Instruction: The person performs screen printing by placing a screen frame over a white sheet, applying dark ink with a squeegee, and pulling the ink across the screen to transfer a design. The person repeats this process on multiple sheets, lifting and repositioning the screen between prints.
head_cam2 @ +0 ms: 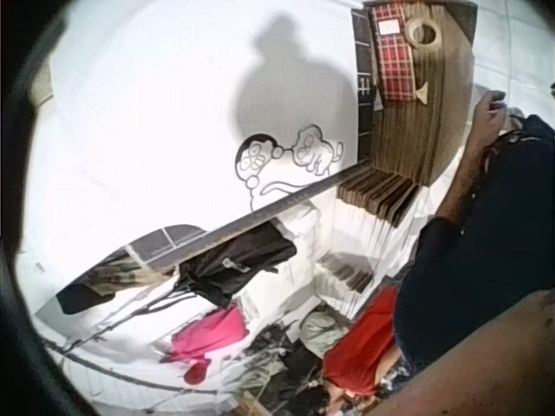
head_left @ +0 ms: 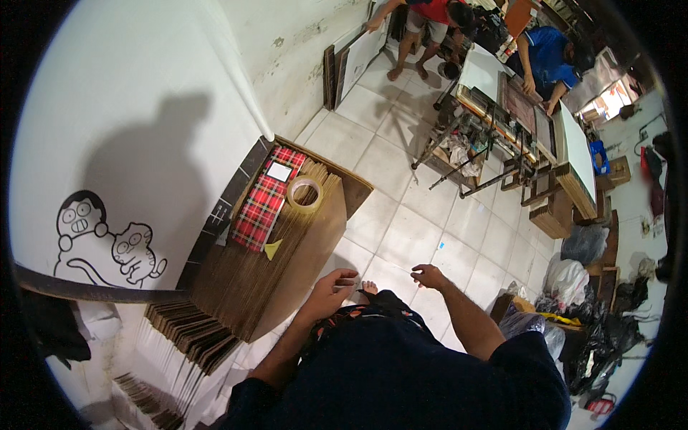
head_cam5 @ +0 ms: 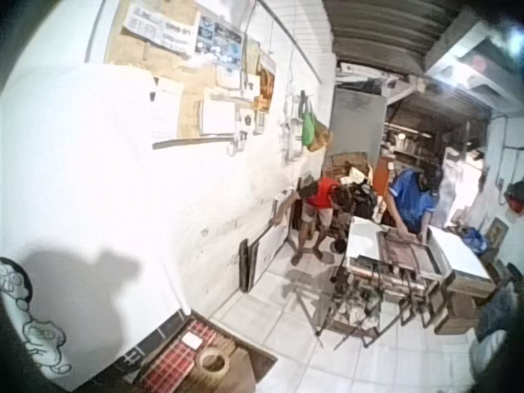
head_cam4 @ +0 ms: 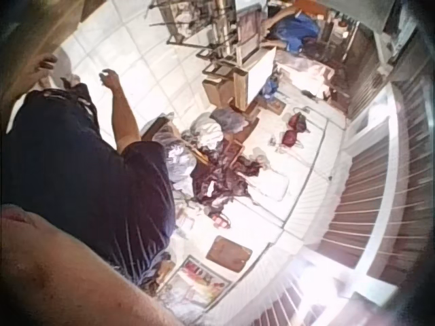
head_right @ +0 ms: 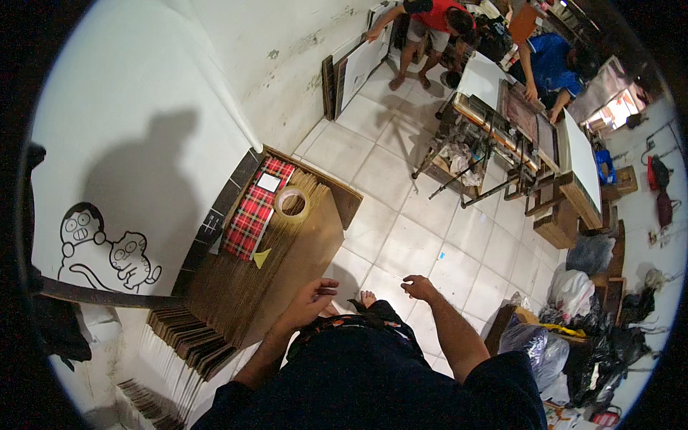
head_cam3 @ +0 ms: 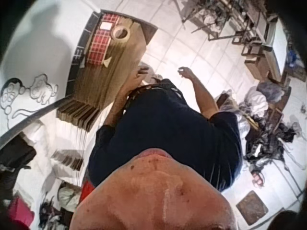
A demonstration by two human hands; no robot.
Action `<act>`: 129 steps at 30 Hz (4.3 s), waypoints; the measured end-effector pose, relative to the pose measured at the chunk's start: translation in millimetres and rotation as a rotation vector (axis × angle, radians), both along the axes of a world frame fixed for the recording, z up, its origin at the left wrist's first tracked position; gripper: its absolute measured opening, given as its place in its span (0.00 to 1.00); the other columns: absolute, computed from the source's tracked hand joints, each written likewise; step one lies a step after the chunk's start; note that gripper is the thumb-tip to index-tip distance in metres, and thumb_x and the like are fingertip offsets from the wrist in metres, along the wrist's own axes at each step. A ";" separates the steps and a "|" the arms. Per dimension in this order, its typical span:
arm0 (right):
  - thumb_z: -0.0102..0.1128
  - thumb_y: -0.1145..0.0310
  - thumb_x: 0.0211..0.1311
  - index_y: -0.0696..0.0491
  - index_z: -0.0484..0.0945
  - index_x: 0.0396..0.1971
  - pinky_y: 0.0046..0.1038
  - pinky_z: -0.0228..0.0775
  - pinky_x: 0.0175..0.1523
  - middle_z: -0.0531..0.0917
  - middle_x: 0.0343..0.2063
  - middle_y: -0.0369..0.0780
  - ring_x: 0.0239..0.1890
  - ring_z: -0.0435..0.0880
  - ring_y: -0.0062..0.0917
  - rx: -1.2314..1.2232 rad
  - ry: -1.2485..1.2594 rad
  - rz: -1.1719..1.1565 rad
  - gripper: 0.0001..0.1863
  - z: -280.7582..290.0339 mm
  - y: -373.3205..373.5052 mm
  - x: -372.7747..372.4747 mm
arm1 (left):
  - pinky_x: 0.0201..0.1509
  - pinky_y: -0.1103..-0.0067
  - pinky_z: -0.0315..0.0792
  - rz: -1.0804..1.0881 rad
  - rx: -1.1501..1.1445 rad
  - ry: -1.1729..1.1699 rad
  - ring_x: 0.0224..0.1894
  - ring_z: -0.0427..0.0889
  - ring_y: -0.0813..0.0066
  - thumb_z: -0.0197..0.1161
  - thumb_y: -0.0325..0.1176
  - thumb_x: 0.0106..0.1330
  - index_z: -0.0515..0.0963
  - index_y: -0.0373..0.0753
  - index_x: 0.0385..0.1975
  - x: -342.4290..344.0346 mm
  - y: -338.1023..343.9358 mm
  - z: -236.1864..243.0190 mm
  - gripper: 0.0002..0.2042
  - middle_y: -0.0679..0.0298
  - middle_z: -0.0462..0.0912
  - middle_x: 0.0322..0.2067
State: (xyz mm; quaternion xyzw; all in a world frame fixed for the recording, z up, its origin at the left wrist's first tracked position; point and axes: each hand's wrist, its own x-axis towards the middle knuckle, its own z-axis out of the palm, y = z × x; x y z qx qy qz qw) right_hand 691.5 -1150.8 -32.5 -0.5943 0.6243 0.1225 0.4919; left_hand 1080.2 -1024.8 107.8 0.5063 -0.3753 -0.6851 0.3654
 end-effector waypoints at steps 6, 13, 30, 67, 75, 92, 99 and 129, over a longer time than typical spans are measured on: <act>0.62 0.51 0.71 0.51 0.79 0.63 0.30 0.84 0.35 0.91 0.41 0.43 0.35 0.91 0.26 0.106 -0.177 -0.230 0.27 3.0 -33.9 26.8 | 0.55 0.73 0.79 0.073 -0.035 0.035 0.55 0.83 0.69 0.61 0.27 0.73 0.75 0.31 0.60 9.4 -15.9 -12.2 0.18 0.56 0.82 0.55; 0.56 0.48 0.75 0.53 0.72 0.67 0.39 0.78 0.55 0.85 0.53 0.44 0.49 0.85 0.32 0.105 -0.604 -0.569 0.30 25.5 -143.5 30.3 | 0.55 0.76 0.78 0.022 0.046 0.067 0.53 0.82 0.71 0.64 0.28 0.73 0.76 0.32 0.60 -9.9 -68.3 2.3 0.18 0.57 0.84 0.52; 0.68 0.45 0.68 0.51 0.70 0.62 0.40 0.72 0.61 0.78 0.59 0.40 0.59 0.77 0.32 -0.317 -1.000 -1.125 0.34 -46.4 -704.8 80.5 | 0.62 0.71 0.76 0.212 0.171 0.043 0.57 0.82 0.67 0.58 0.29 0.77 0.75 0.32 0.60 -96.8 -376.0 -48.6 0.15 0.56 0.81 0.56; 0.75 0.59 0.60 0.59 0.77 0.50 0.35 0.83 0.46 0.81 0.40 0.41 0.40 0.86 0.30 -0.037 -0.660 0.572 0.26 206.3 -286.5 -29.5 | 0.43 0.79 0.76 1.366 -0.276 0.022 0.36 0.80 0.77 0.67 0.17 0.58 0.74 0.36 0.40 -272.1 -131.4 36.3 0.13 0.64 0.82 0.34; 0.84 0.50 0.44 0.51 0.85 0.52 0.36 0.73 0.46 0.78 0.34 0.42 0.39 0.79 0.38 -0.310 -1.334 1.860 0.35 284.4 36.5 -23.0 | 0.34 0.82 0.65 2.251 -0.242 -0.451 0.30 0.68 0.83 0.66 0.18 0.53 0.68 0.43 0.33 -427.5 101.8 62.0 0.15 0.74 0.70 0.28; 0.55 0.71 0.65 0.57 0.81 0.30 0.41 0.80 0.38 0.86 0.26 0.46 0.31 0.89 0.42 -0.319 -1.774 2.984 0.07 314.1 611.8 16.7 | 0.32 0.82 0.64 3.144 0.609 -1.080 0.28 0.66 0.84 0.62 0.22 0.52 0.68 0.41 0.31 -614.1 531.8 102.3 0.10 0.73 0.69 0.25; 0.59 0.72 0.64 0.55 0.79 0.38 0.36 0.77 0.43 0.83 0.33 0.42 0.41 0.85 0.35 -0.101 -2.456 2.703 0.06 363.2 806.0 -8.2 | 0.30 0.80 0.62 3.274 0.729 -1.271 0.26 0.62 0.81 0.61 0.24 0.51 0.67 0.36 0.27 -667.9 692.9 145.6 0.08 0.71 0.66 0.23; 0.65 0.55 0.72 0.59 0.86 0.33 0.22 0.65 0.32 0.80 0.23 0.33 0.26 0.74 0.15 0.704 -0.514 2.426 0.20 200.0 1170.8 -31.7 | 0.29 0.81 0.61 3.174 0.920 -1.377 0.26 0.62 0.83 0.61 0.24 0.55 0.69 0.34 0.33 -683.3 1097.4 106.1 0.09 0.70 0.67 0.24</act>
